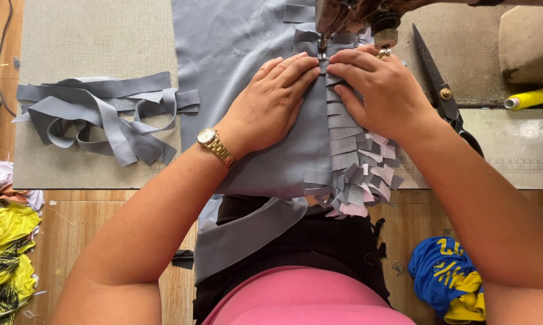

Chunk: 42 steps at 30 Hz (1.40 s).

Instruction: Cutting fabric into small strips and sewing them onto a base fabric to create a textured pattern using a sewing machine.

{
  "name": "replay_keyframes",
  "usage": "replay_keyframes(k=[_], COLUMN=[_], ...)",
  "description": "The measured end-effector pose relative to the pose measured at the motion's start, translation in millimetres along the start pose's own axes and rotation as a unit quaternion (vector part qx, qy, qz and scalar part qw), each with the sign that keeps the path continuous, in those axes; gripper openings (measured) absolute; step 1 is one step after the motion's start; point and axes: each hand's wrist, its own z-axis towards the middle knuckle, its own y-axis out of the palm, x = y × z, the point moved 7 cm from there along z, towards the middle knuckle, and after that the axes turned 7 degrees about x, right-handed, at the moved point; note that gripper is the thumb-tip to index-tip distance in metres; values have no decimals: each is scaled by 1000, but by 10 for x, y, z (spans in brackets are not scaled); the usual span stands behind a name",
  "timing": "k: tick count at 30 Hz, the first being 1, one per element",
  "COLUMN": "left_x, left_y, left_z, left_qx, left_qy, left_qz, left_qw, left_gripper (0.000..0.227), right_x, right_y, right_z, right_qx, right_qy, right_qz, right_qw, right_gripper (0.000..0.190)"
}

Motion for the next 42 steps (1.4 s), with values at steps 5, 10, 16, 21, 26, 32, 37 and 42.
replay_keyframes(k=[5,10,16,21,26,32,37,42], left_x=[9,19,17,11,-19,-55,-106,-147], left_y=[-35,-61,-69,-83,-61,-55,-62,-44], left_z=[8,21,36,48,51,65,110,152], left_qx=[-4,-12,-14,-25,-28,-25,-22,-27], left_qy=[-4,-16,-9,-10,-7,0,4,5], left_qz=[-17,-38,-39,-50,-50,-55,-57,-58], left_qw=[1000,999,999,998,998,998,998,998], left_gripper=[44,43,45,47,47,46,46,47], right_x=[-42,-81,-33,-29,4,-2,36,91], right_y=[16,3,19,8,9,-29,-12,12], right_z=[4,39,55,50,-12,-16,-9,-18], right_qx=[-7,-29,-42,-31,-8,24,25,17], right_qy=[-1,4,32,16,8,-18,-16,5], right_qz=[-15,-16,1,21,30,43,36,54], right_qw=[1000,999,999,999,999,999,999,998], right_gripper=[34,36,40,38,36,30,31,33])
